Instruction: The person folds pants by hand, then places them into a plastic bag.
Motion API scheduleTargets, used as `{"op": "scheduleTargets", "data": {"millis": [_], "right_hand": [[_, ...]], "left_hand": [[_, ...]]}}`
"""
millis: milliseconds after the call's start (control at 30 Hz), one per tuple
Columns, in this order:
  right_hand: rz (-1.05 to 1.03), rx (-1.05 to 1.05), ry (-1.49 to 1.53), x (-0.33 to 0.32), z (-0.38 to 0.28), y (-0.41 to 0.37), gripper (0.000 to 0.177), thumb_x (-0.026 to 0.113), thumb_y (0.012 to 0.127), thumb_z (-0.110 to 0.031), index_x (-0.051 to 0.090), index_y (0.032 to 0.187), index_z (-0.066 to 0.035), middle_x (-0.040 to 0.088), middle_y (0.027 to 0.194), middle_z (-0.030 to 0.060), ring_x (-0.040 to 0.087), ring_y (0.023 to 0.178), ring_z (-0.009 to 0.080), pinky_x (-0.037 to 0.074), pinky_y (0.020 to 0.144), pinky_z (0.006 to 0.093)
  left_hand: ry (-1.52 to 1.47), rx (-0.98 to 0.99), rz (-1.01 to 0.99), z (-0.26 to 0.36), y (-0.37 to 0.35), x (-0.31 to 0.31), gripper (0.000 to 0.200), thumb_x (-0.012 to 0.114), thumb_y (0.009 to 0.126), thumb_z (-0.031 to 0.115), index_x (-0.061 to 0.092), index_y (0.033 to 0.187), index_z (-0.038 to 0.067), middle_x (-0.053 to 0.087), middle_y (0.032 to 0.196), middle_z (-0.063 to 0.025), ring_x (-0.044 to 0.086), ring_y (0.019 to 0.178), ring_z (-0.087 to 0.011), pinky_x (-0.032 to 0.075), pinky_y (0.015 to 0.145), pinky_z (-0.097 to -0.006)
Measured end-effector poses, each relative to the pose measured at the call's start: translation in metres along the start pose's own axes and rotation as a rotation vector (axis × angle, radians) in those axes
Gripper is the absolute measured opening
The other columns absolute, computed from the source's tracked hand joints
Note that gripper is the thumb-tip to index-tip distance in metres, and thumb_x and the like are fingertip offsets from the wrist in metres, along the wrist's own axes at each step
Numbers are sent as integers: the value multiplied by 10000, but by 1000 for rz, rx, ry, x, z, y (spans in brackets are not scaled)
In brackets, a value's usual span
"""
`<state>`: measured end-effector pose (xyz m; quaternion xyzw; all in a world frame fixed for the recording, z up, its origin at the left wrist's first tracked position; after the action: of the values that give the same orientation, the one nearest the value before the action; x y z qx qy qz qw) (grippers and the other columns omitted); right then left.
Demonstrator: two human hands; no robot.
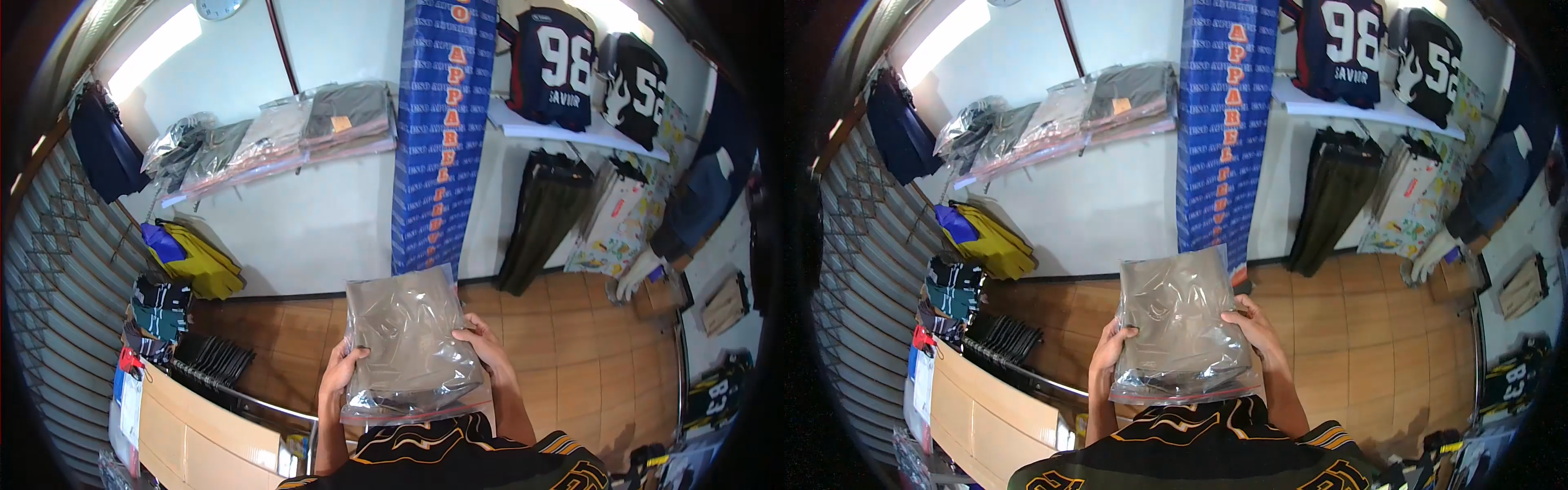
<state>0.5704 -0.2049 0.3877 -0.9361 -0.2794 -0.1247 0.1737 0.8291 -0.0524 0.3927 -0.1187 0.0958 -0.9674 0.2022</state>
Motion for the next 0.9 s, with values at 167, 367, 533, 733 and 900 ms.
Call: {"op": "scheduleTargets", "data": {"millis": [167, 367, 533, 733, 900], "right_hand": [[-78, -192, -254, 3, -74, 77, 275, 734, 852, -91, 616, 1098, -55, 676, 885, 50, 613, 768, 118, 481, 721, 272], [-152, -195, -222, 32, -150, 131, 274, 729, 856, -77, 600, 1095, -42, 686, 876, 58, 616, 766, 93, 467, 688, 249], [-152, -318, -230, 54, -212, 183, 296, 724, 857, -77, 587, 1116, -35, 686, 878, 62, 617, 761, 92, 468, 688, 244], [-134, -486, -269, 89, -290, 266, 377, 731, 871, -105, 558, 1184, 15, 707, 902, 98, 651, 789, 111, 502, 694, 249], [-23, -514, -348, 121, -348, 357, 390, 731, 863, -113, 586, 1201, 19, 710, 920, 128, 665, 805, 133, 515, 686, 255]], "left_hand": [[83, 169, 59, 44, 59, 1, 369, 620, 847, 30, 624, 1216, 5, 669, 1023, -9, 585, 922, -106, 462, 863, -268], [-2, 226, 157, 113, 108, 3, 397, 606, 836, 6, 618, 1233, 5, 665, 1002, 4, 581, 914, -94, 456, 855, -252], [35, 279, 223, 182, 164, -8, 391, 605, 819, 8, 623, 1209, -14, 659, 958, -10, 583, 888, -107, 463, 824, -251], [42, 397, 121, 270, 265, -21, 357, 588, 850, 46, 626, 1199, -15, 676, 1026, -38, 608, 936, -124, 467, 862, -265], [96, 483, 17, 345, 370, -45, 368, 589, 870, 84, 615, 1217, -35, 689, 1061, -76, 634, 965, -155, 485, 893, -288]]}}
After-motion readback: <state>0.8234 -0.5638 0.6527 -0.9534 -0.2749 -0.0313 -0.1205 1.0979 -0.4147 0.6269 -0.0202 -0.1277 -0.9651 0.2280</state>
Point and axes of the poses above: each hand's wrist, its own y-axis towards the middle knuckle, its own x-axis out of the palm, z = x × y, the point moved 9 cm from there along y, towards the middle knuckle
